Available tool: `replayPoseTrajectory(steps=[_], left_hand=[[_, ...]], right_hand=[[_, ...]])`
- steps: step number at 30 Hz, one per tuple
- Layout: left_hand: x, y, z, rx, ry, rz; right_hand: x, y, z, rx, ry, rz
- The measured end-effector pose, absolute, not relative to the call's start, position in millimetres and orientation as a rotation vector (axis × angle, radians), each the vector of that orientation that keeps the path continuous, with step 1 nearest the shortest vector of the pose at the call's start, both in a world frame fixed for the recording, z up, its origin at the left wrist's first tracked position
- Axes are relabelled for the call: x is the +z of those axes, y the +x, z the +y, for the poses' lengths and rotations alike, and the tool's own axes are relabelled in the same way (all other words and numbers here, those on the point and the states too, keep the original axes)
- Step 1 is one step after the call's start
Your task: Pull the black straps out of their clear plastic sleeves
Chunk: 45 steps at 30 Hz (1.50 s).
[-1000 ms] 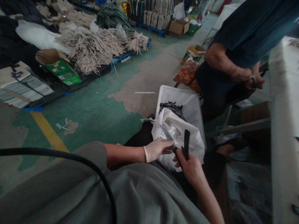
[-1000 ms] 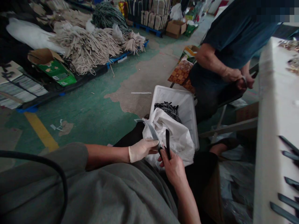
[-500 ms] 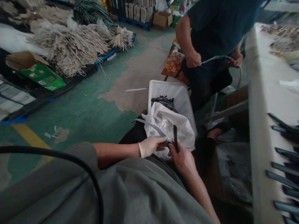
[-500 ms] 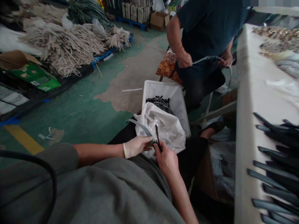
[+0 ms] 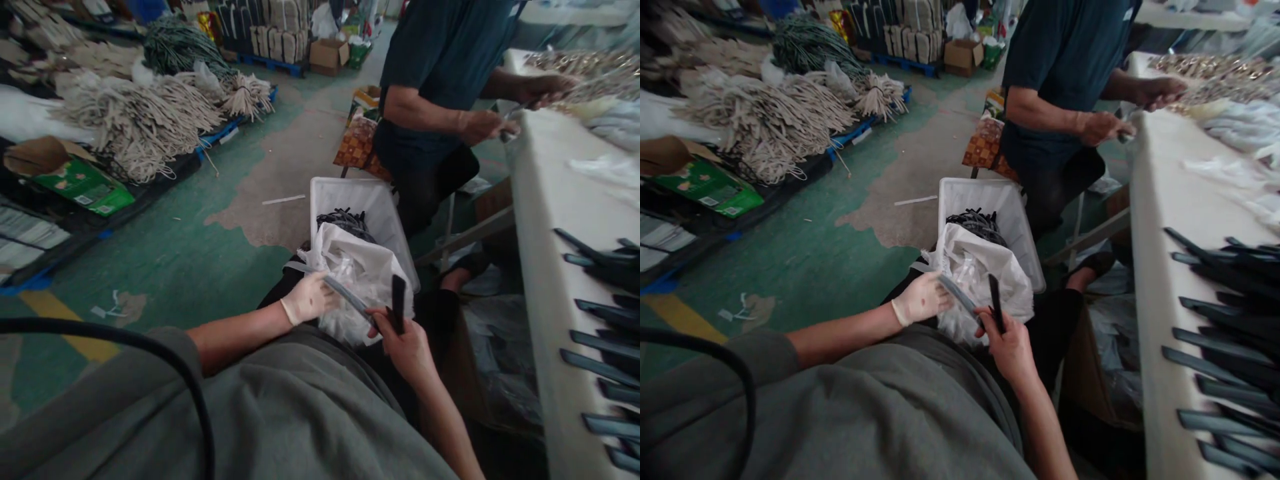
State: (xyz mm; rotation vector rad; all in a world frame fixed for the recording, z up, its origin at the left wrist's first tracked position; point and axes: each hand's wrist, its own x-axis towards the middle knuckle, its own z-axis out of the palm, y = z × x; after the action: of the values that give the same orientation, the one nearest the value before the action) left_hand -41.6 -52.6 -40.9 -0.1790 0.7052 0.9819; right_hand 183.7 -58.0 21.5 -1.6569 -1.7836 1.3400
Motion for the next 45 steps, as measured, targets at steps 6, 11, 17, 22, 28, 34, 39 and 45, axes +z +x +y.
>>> replayPoseTrajectory(steps=[6, 11, 17, 22, 28, 34, 39, 45], left_hand=[[-31.7, -152.6, 9.1, 1.683, -0.411, 0.943], [-1.1, -146.9, 25.0, 1.776, 0.071, 1.051], [-6.5, -54.1, -18.4, 0.986, 0.895, 1.024], [-21.2, -19.7, -47.6, 0.584, 1.277, 0.996], [-4.6, -21.0, -49.4, 0.473, 1.558, 0.878], [7.8, 5.4, -44.1, 0.706, 1.684, 1.033], [-12.3, 17.7, -54.8, 0.561, 1.585, 1.006], [-38.3, -2.9, -68.4, 0.588, 1.214, 0.957]], right_hand=[[11.8, 238.6, -85.0, 1.611, -1.732, -1.552], [8.6, 225.1, -86.9, 1.772, -1.811, -1.534], [33.6, 198.7, -56.0, 1.672, -1.533, -1.321], [43.1, 204.9, -32.5, 1.623, -1.366, -1.138], [45.4, 210.1, -34.3, 1.631, -1.322, -1.083], [52.8, 182.1, -48.1, 1.657, -1.444, -1.129], [59.6, 199.8, -53.9, 1.535, -1.502, -1.099], [55.1, 243.8, -53.0, 1.351, -1.484, -0.959]])
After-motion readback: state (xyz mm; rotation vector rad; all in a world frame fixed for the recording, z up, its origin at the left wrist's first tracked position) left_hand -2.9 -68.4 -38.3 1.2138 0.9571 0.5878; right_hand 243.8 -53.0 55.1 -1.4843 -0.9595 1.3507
